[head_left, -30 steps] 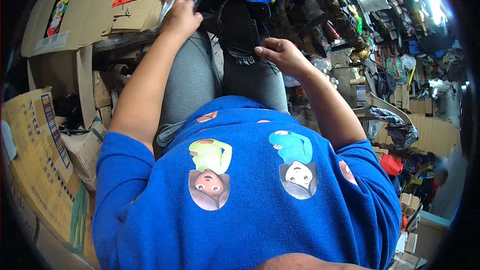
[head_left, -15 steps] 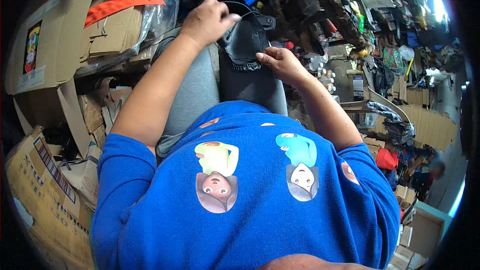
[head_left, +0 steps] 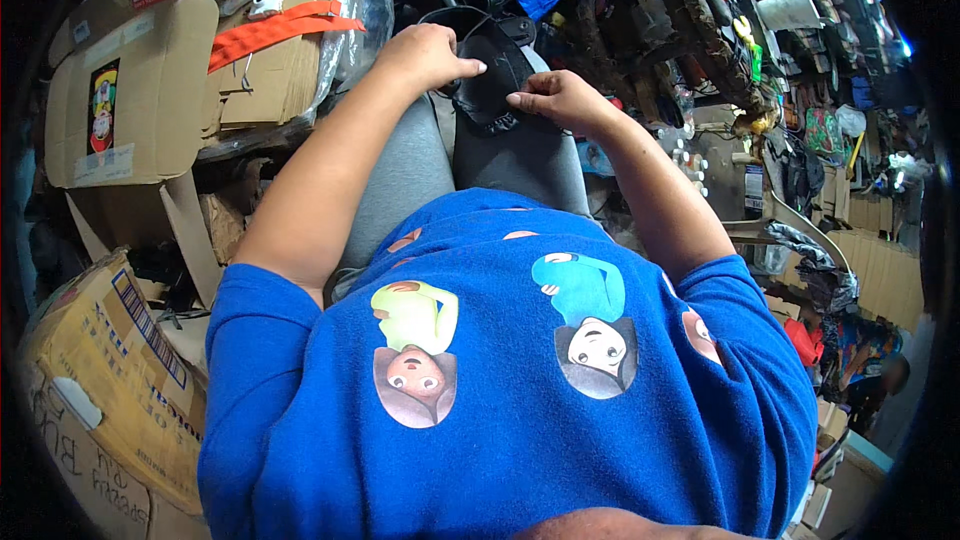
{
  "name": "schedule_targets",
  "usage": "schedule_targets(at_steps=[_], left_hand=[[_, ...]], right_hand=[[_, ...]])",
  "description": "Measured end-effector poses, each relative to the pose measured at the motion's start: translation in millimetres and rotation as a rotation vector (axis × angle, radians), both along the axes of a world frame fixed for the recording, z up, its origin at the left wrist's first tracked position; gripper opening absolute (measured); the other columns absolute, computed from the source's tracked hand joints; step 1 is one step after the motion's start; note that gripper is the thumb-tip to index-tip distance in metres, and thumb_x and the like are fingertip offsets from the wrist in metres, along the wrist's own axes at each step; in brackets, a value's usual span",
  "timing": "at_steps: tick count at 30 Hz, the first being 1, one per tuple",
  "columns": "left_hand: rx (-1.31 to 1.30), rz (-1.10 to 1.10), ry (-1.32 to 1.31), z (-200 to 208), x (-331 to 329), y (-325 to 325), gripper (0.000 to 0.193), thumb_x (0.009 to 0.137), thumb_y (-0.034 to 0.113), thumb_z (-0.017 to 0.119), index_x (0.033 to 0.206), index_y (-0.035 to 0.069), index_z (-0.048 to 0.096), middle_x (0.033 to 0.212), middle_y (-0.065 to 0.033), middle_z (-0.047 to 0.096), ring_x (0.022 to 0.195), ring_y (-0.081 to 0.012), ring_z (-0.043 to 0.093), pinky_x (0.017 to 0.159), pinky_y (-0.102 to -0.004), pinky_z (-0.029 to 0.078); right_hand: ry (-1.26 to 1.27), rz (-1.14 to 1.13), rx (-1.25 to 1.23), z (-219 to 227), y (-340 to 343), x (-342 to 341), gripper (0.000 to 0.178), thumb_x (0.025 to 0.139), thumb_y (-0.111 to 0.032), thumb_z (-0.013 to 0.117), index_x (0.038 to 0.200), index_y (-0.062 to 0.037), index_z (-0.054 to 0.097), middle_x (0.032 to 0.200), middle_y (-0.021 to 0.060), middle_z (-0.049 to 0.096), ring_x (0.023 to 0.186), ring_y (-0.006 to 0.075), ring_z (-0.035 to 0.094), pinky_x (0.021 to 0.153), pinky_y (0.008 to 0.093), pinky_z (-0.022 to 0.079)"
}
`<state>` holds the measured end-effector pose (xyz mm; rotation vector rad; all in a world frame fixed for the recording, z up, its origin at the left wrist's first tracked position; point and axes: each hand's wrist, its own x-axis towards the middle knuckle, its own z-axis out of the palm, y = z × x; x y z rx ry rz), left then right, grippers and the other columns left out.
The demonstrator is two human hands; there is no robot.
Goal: The person is manually stitching a black leather shoe part using a needle and thread.
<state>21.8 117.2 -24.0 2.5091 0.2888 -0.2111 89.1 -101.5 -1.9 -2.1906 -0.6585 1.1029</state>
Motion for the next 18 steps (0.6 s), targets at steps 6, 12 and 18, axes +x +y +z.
schedule_targets(at_steps=[6,12,18], left_hand=[[0.165,0.118,-0.037,-2,-4,0,0.031,0.067,0.024,0.06,0.09,0.004,0.068,0.099,-0.0197,0.065,0.096,-0.0361,0.062,0.085,-0.0445,0.049],[0.393,0.198,0.031,0,-29,80,0.027,0.075,0.02,0.065,0.096,0.004,0.064,0.097,-0.0169,0.065,0.089,-0.0337,0.063,0.079,-0.0438,0.051],[0.181,-0.362,-0.366,30,-47,-20,0.038,0.078,0.003,0.06,0.115,0.011,0.057,0.116,-0.0113,0.056,0.104,-0.0328,0.057,0.091,-0.0383,0.047]], right_hand=[[-0.003,0.078,-0.016,-6,-9,-2,0.036,0.079,-0.039,0.072,0.077,-0.0034,0.068,0.063,0.0014,0.058,0.063,0.0095,0.051,0.062,0.0273,0.043],[-0.111,0.079,-0.002,-14,-24,-7,0.038,0.079,-0.043,0.07,0.088,-0.0062,0.071,0.074,0.0085,0.067,0.071,0.0169,0.062,0.07,0.0313,0.048],[-0.173,0.097,-0.065,-7,-29,-8,0.039,0.076,-0.047,0.07,0.091,-0.0112,0.072,0.08,0.0091,0.069,0.077,0.0198,0.065,0.074,0.033,0.049]])
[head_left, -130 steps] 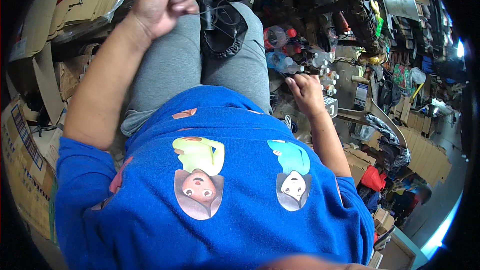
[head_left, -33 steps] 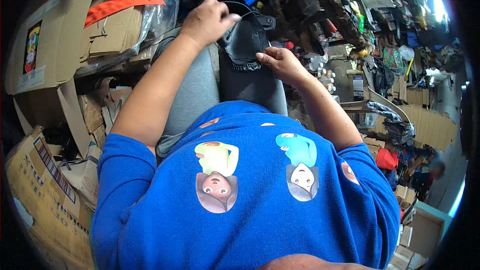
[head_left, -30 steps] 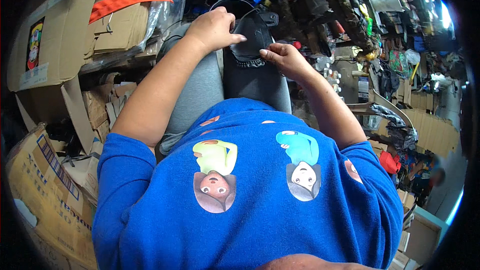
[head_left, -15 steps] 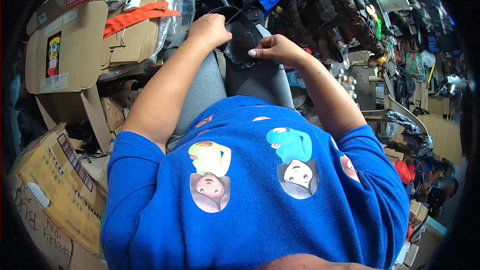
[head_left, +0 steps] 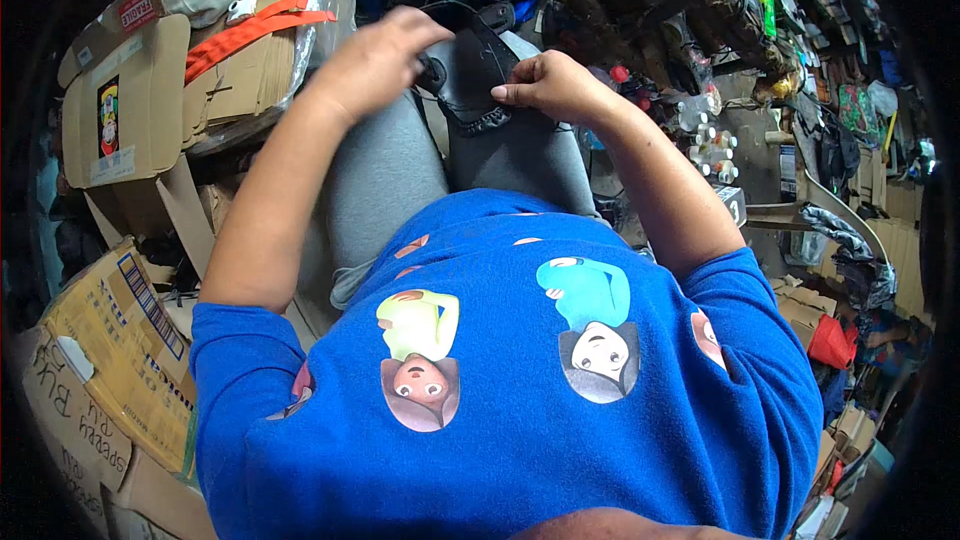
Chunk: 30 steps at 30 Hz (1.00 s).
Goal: The person is manually stitching a black leather shoe part using a needle and thread.
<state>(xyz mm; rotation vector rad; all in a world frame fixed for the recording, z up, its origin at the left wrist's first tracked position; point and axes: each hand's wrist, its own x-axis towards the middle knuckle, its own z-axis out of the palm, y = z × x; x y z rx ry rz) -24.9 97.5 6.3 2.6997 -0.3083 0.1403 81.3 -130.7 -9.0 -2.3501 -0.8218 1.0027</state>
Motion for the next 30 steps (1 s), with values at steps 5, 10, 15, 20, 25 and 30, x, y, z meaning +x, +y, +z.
schedule_targets(at_steps=[5,10,15,20,25,30], left_hand=[[-0.031,-0.054,0.069,-12,-14,3,0.031,0.074,-0.004,0.062,0.102,0.009,0.062,0.108,-0.009,0.06,0.098,-0.0305,0.06,0.086,-0.037,0.049],[-0.038,-0.057,0.005,-7,-35,8,0.021,0.07,-0.004,0.064,0.089,0.006,0.063,0.097,-0.008,0.062,0.088,-0.029,0.063,0.077,-0.0358,0.051],[-0.058,-0.037,-0.016,-12,-39,12,0.021,0.07,-0.005,0.063,0.088,0.006,0.063,0.095,-0.0087,0.063,0.088,-0.0283,0.063,0.077,-0.0358,0.051],[-0.035,-0.036,-0.046,-13,-36,8,0.021,0.069,-0.005,0.063,0.087,0.005,0.064,0.095,-0.0084,0.063,0.088,-0.0282,0.063,0.077,-0.0358,0.052],[-0.032,-0.025,-0.036,-10,-34,2,0.019,0.071,-0.003,0.064,0.088,0.005,0.064,0.096,-0.0082,0.063,0.088,-0.0278,0.063,0.077,-0.0353,0.052],[-0.325,-0.065,0.076,-7,-23,-28,0.016,0.076,0.013,0.071,0.088,0.004,0.065,0.089,-0.0108,0.062,0.085,-0.0278,0.062,0.076,-0.034,0.049]], right_hand=[[0.111,-0.048,0.117,4,-2,-2,0.033,0.081,-0.036,0.071,0.08,-0.0032,0.07,0.063,-0.0011,0.06,0.061,0.0061,0.052,0.059,0.0242,0.042],[0.144,-0.032,0.176,0,-7,1,0.032,0.081,-0.036,0.072,0.077,-0.0043,0.069,0.061,-0.0028,0.058,0.06,0.0056,0.05,0.058,0.0243,0.041],[0.121,-0.01,0.145,4,-2,1,0.031,0.081,-0.035,0.072,0.08,-0.0038,0.069,0.062,-0.0015,0.058,0.061,0.0062,0.051,0.059,0.0248,0.042],[0.102,0.022,0.11,8,0,1,0.031,0.081,-0.034,0.072,0.082,-0.0026,0.069,0.064,0.0006,0.06,0.062,0.0073,0.052,0.06,0.0259,0.043],[0.027,0.055,0.064,9,4,0,0.031,0.08,-0.033,0.072,0.083,-0.0021,0.069,0.066,0.0035,0.062,0.065,0.0094,0.055,0.062,0.0271,0.045],[-0.302,0.167,0.076,18,18,-5,0.031,0.078,-0.034,0.073,0.084,-0.0042,0.067,0.071,0.0099,0.064,0.066,0.0179,0.061,0.064,0.031,0.047]])
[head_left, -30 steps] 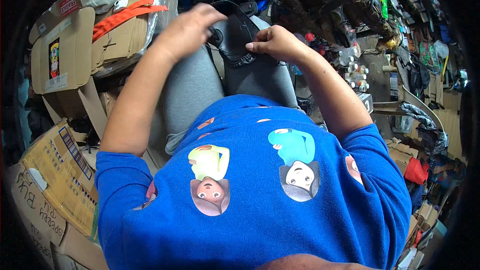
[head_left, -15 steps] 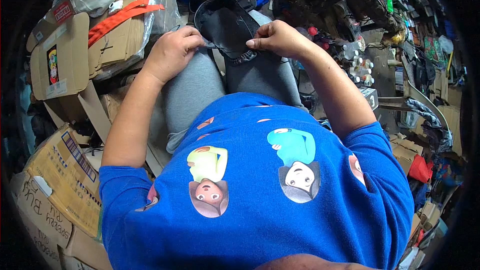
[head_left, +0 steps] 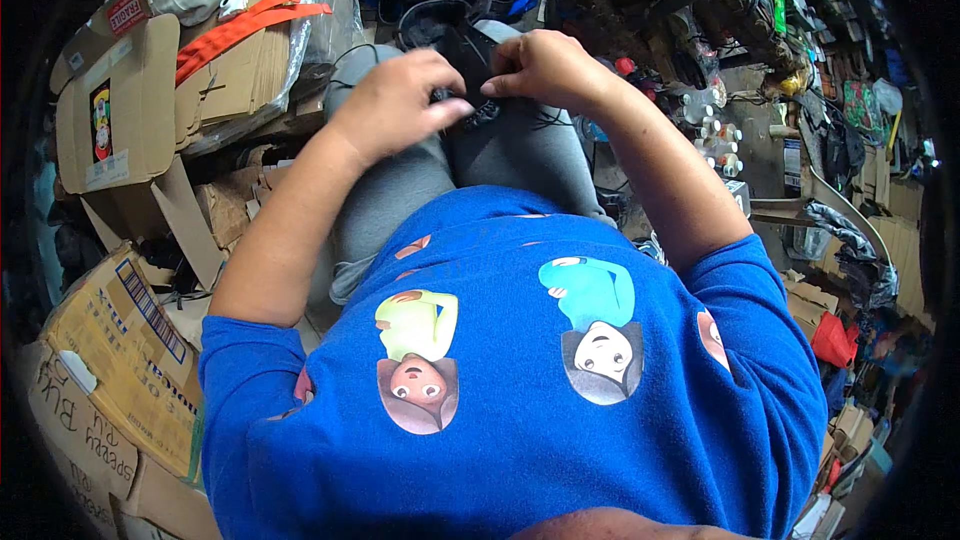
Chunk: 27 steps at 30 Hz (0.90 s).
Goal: The person is manually stitching a black leather shoe part using a needle and thread.
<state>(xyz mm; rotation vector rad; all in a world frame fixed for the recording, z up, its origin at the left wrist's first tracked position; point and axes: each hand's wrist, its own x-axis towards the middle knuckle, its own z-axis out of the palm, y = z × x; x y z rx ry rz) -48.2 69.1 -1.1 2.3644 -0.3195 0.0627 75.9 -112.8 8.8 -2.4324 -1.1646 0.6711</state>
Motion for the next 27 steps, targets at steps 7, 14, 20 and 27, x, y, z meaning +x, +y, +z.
schedule_targets(at_steps=[7,14,20,27], left_hand=[[-0.249,0.107,-0.062,-28,25,-4,0.018,0.082,0.012,0.061,0.097,0.003,0.063,0.099,-0.0115,0.059,0.093,-0.0241,0.058,0.083,-0.0308,0.046],[0.012,-0.128,0.142,-23,61,-3,0.017,0.078,0.019,0.067,0.089,0.006,0.065,0.095,-0.0106,0.055,0.096,-0.0256,0.055,0.086,-0.0348,0.044],[-0.091,-0.145,0.17,-36,67,7,0.022,0.074,0.027,0.071,0.082,0.007,0.067,0.091,-0.0098,0.058,0.089,-0.0257,0.058,0.079,-0.0363,0.046],[-0.13,-0.159,0.212,-30,69,-2,0.014,0.074,0.018,0.069,0.081,0.007,0.066,0.088,-0.0082,0.053,0.089,-0.0222,0.055,0.08,-0.0325,0.043]], right_hand=[[-0.004,-0.019,0.058,14,-4,-4,0.039,0.082,-0.04,0.067,0.08,-0.0012,0.062,0.068,0.0105,0.062,0.063,0.0168,0.06,0.057,0.0336,0.046],[0.287,0.059,-0.07,22,-12,-3,0.035,0.084,-0.036,0.06,0.086,-0.0021,0.068,0.07,0.0169,0.063,0.067,0.0247,0.062,0.066,0.0362,0.048],[0.488,-0.148,0.0,38,-42,7,0.036,0.087,-0.037,0.064,0.079,-0.0016,0.061,0.065,-0.0012,0.053,0.064,0.0067,0.048,0.06,0.0259,0.042],[0.197,0.145,-0.069,8,-8,-6,0.03,0.089,-0.029,0.061,0.096,-0.0003,0.065,0.073,0.0133,0.063,0.068,0.0129,0.055,0.066,0.0331,0.046]])
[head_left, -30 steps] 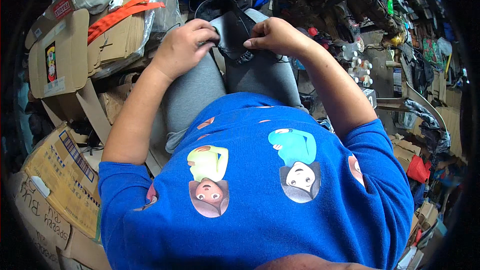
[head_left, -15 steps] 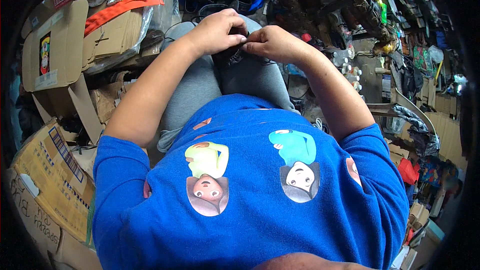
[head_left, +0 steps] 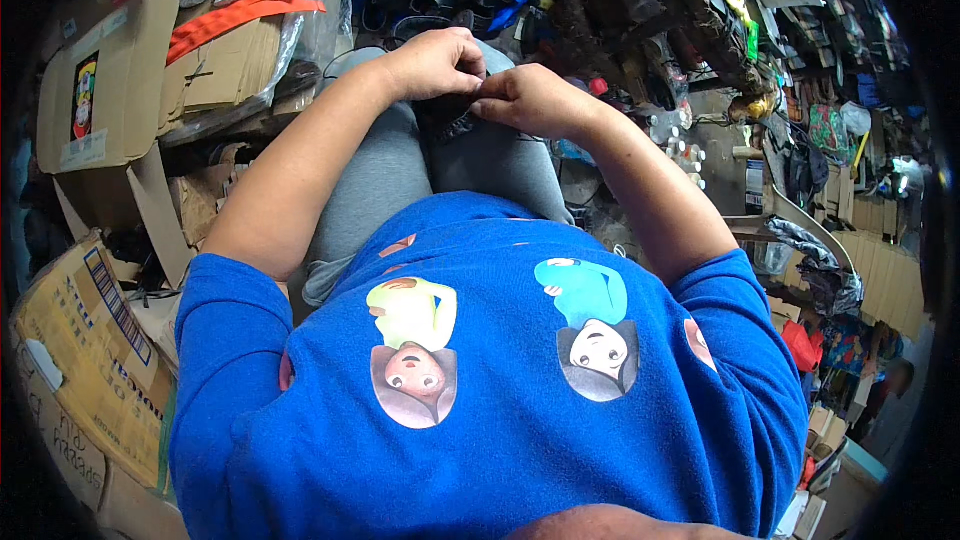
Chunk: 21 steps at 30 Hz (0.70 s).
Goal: The person is manually stitching a black leather shoe part using a needle and thread.
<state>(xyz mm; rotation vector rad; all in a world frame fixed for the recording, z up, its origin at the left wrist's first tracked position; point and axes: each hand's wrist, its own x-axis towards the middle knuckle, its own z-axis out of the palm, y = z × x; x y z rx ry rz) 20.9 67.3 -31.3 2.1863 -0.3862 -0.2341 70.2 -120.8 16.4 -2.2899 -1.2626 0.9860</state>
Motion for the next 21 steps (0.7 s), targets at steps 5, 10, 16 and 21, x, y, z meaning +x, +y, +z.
schedule_targets(at_steps=[5,10,16,21], left_hand=[[0.019,0.04,-0.032,-2,-10,2,0.018,0.075,0.021,0.07,0.085,0.007,0.065,0.091,-0.0094,0.055,0.09,-0.0247,0.056,0.08,-0.0331,0.045],[0.059,0.393,-0.379,7,-61,-13,0.037,0.074,0.031,0.073,0.098,0.007,0.059,0.094,-0.0122,0.056,0.091,-0.0311,0.058,0.081,-0.0377,0.047],[0.313,0.275,-0.36,1,-94,-33,0.03,0.071,0.027,0.073,0.089,0.007,0.061,0.084,-0.0103,0.058,0.079,-0.0298,0.06,0.07,-0.0398,0.048],[0.197,0.196,-0.31,2,-86,-30,0.021,0.077,0.024,0.069,0.082,0.005,0.063,0.078,-0.0114,0.06,0.072,-0.0311,0.06,0.067,-0.0411,0.048]], right_hand=[[-0.03,0.105,-0.024,6,-5,-4,0.021,0.087,-0.02,0.059,0.087,0.0014,0.062,0.067,0.0153,0.058,0.062,0.0138,0.05,0.061,0.0341,0.044],[0.091,-0.031,0.055,-1,-14,-5,0.02,0.088,-0.018,0.059,0.082,0.0017,0.059,0.062,0.0051,0.051,0.063,0.0083,0.044,0.057,0.0306,0.041],[0.181,-0.082,-0.024,-9,-9,6,0.021,0.089,-0.019,0.06,0.081,0.0004,0.059,0.064,-0.0027,0.051,0.064,0.0052,0.043,0.056,0.0271,0.039],[0.278,-0.042,0.01,-19,-21,17,0.021,0.09,-0.019,0.06,0.079,-0.0007,0.057,0.065,-0.0055,0.047,0.065,0.0044,0.041,0.057,0.026,0.038]])
